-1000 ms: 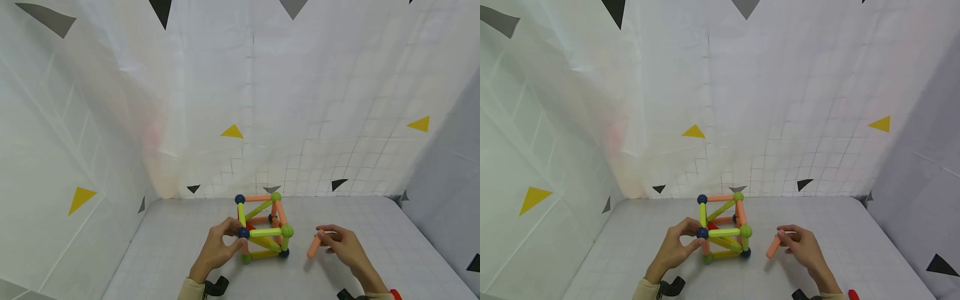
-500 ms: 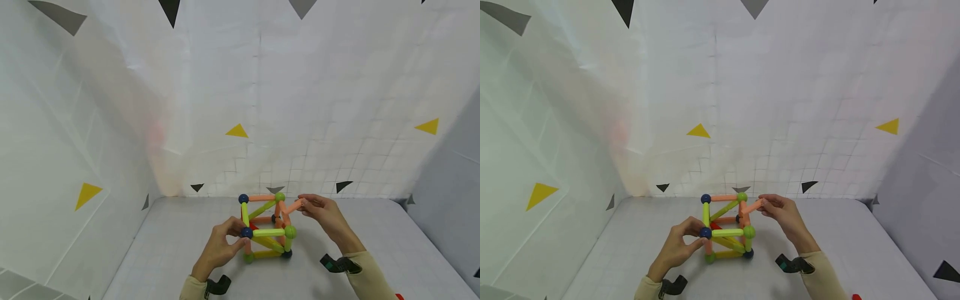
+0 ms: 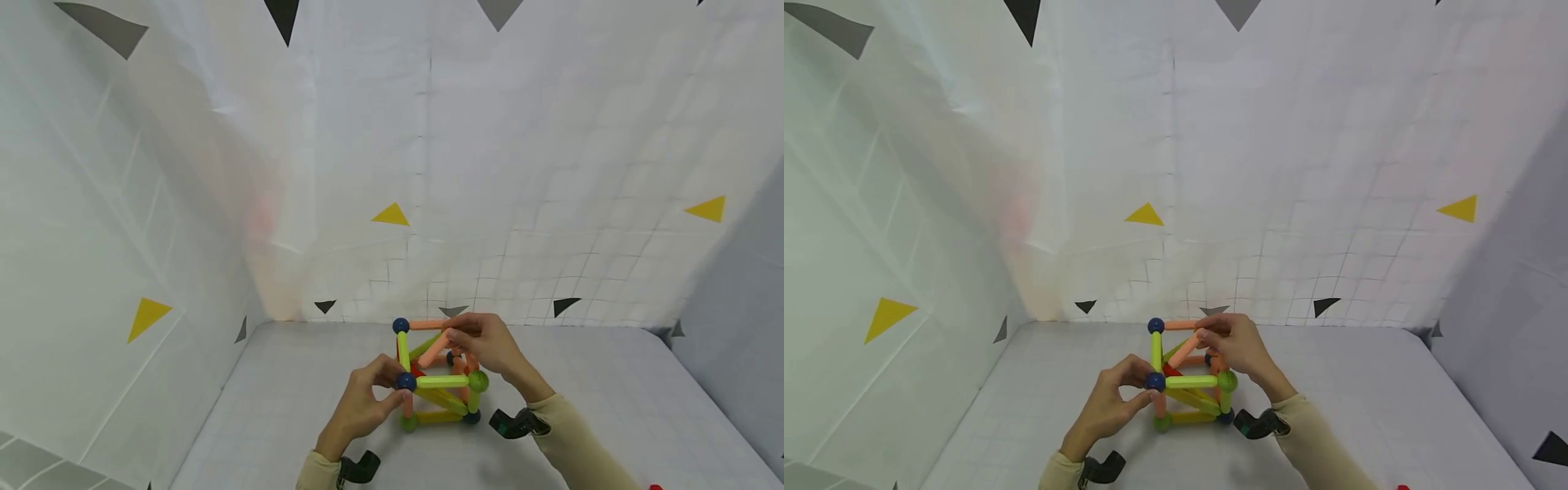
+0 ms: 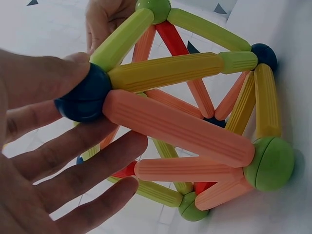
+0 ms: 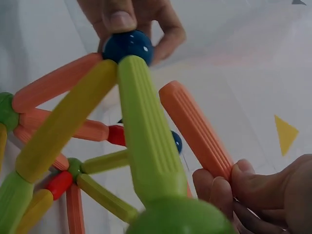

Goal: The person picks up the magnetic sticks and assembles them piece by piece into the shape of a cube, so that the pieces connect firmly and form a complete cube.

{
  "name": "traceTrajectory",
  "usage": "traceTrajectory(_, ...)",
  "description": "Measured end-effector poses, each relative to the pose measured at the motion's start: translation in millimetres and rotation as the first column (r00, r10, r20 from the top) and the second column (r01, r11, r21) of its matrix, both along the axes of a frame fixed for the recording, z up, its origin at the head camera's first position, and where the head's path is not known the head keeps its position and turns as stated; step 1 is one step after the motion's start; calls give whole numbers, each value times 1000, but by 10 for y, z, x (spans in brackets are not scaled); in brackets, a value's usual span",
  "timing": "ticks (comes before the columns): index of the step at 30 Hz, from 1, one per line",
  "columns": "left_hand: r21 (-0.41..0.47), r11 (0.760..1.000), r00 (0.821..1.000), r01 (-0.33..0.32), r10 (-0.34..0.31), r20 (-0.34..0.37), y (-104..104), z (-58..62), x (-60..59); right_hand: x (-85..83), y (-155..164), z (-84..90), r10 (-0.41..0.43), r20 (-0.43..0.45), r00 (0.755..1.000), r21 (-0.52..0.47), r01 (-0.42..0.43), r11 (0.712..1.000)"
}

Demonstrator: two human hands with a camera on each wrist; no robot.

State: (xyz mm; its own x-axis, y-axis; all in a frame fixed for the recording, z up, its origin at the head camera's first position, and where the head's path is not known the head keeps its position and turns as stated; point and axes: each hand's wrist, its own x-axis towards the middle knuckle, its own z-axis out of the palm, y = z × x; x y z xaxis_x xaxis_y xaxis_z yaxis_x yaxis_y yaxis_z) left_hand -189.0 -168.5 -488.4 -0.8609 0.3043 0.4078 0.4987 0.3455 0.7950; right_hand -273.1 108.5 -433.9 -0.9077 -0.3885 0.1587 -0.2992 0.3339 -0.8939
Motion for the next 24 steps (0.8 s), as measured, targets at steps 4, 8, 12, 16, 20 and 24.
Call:
traceTrajectory(4,2,1000,1000,2,-2,2,6,5,5,27,-102,-27,14,-29,999,55,-12,998)
traceTrajectory(8,2,1000,1000,3,-3,4,6,14,12,25,-142,-60,43,-66,997,90,-37,995)
traceTrajectory(12,15,1000,1000,-2,2,23,12,16,12,31,-167,-58,51,-89,995,103,-42,994)
traceTrajectory(16,85,996,991,30,-40,125,41,-3,0,72,-213,-32,29,-147,989,160,-5,987)
traceTrajectory(20,227,968,953,105,-164,255,91,-59,-25,125,-251,-18,5,-233,972,209,45,977)
traceTrajectory(24,375,922,907,96,-236,350,137,-135,-43,173,-220,-9,-14,-283,959,223,80,972)
